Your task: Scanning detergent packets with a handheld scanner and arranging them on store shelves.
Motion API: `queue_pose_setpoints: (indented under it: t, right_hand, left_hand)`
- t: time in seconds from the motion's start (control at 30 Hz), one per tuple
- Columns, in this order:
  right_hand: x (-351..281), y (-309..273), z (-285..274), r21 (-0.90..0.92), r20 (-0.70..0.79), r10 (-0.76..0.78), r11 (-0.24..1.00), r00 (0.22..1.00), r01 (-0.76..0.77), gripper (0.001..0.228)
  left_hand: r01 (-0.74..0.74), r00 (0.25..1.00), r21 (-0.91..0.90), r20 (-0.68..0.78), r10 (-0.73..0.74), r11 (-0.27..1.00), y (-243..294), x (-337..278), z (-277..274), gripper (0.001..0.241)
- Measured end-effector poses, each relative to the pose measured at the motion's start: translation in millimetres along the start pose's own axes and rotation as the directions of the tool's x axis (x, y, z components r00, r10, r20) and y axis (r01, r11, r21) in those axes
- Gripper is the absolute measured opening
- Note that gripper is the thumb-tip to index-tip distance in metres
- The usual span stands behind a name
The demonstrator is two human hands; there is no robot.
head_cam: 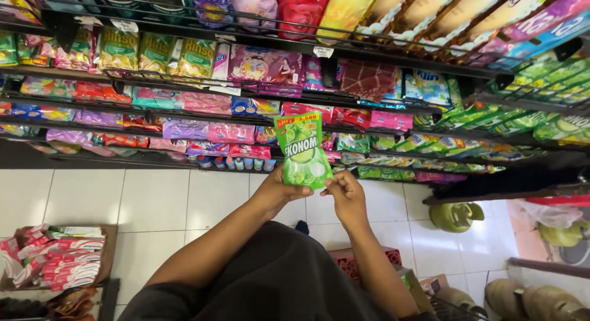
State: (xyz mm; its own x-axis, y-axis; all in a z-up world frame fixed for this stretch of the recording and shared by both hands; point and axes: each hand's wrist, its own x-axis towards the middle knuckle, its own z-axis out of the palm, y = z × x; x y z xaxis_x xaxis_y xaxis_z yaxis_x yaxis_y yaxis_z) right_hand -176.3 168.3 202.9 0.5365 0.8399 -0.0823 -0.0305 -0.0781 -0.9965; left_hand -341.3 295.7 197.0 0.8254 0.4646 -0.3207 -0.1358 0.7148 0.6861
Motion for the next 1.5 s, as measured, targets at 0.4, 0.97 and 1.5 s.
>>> queue_pose_setpoints:
  t: [0.4, 0.97, 1.5]
  right_hand:
    - [14, -44, -11, -0.580, 0.248, -0.346, 0.696, 0.905, 0.424, 0.010]
    - [135, -86, 12, -0.578, 0.446, -0.335, 0.601, 0.830, 0.553, 0.018]
    - [232, -55, -2, -0.828, 0.211, -0.496, 0.367, 0.842, 0.424, 0.059]
  left_hand:
    - [0.142, 0.987, -0.205, -0.047, -0.155, 0.968, -50, 25, -18, 0.056]
    - [-0.257, 0.930, -0.447, -0.356, 0.094, 0.856, -57, 16, -36, 0.070]
    - [-0.351, 0.924, -0.381, -0.287, 0.252, 0.855, -14, -33, -54, 0.087]
